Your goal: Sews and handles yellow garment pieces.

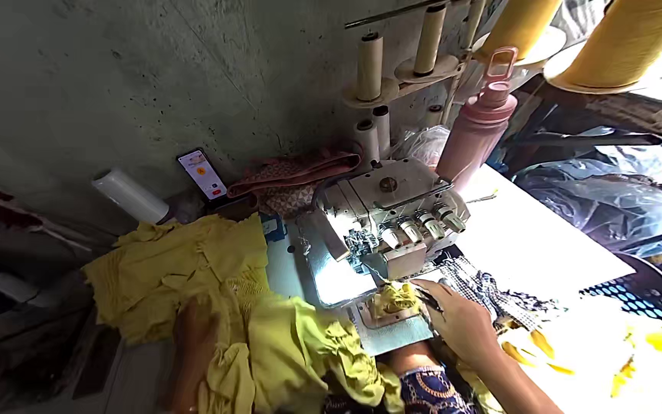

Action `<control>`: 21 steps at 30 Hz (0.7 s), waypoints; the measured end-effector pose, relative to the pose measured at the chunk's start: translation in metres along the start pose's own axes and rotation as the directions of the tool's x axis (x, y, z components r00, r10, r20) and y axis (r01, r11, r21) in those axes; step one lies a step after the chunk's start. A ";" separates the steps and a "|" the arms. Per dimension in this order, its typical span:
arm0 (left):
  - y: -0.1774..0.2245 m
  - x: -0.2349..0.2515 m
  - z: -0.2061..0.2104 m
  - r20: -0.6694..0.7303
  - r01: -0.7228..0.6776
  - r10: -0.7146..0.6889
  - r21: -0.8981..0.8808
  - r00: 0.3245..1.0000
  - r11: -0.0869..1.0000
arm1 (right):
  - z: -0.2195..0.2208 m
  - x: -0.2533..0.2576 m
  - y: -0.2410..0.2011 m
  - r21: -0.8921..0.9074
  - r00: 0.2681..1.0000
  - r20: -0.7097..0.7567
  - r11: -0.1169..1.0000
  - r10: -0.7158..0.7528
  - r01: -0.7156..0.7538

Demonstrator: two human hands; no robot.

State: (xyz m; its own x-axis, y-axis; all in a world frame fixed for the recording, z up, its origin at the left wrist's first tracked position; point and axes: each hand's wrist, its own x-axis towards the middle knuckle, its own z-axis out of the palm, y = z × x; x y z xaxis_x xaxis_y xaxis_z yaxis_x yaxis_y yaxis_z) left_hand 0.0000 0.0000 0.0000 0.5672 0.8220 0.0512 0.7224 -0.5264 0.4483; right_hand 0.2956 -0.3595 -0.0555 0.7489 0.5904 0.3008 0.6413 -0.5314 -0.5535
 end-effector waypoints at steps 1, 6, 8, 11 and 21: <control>0.009 -0.008 0.022 0.000 0.016 -0.016 0.033 1.000 0.999 | 0.002 0.001 -0.007 0.031 0.995 -0.055 0.996 -0.081 0.083; -0.002 -0.006 0.060 -0.012 0.086 -0.086 0.100 0.996 0.991 | 0.011 -0.019 -0.062 0.410 0.882 0.208 0.856 -0.423 0.314; 0.000 0.000 0.045 0.086 0.131 -0.139 0.091 0.987 0.987 | 0.022 -0.030 -0.085 0.529 0.749 0.404 0.802 -0.525 0.278; 0.024 0.016 0.010 -0.006 0.124 -0.124 0.095 0.992 0.988 | 0.059 -0.040 -0.107 0.459 0.615 0.582 0.839 -0.532 0.292; 0.052 0.149 -0.008 -0.119 0.183 -0.167 0.147 0.979 0.972 | 0.085 -0.024 -0.120 0.311 0.628 0.615 0.879 -0.477 0.362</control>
State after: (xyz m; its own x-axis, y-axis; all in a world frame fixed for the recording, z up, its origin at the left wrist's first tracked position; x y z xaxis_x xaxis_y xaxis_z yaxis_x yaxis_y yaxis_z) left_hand 0.1192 0.0972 0.0386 0.3877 0.9182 0.0815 0.8643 -0.3928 0.3142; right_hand 0.1865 -0.2583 -0.0626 0.0620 0.9978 -0.0248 0.7826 -0.0640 -0.6192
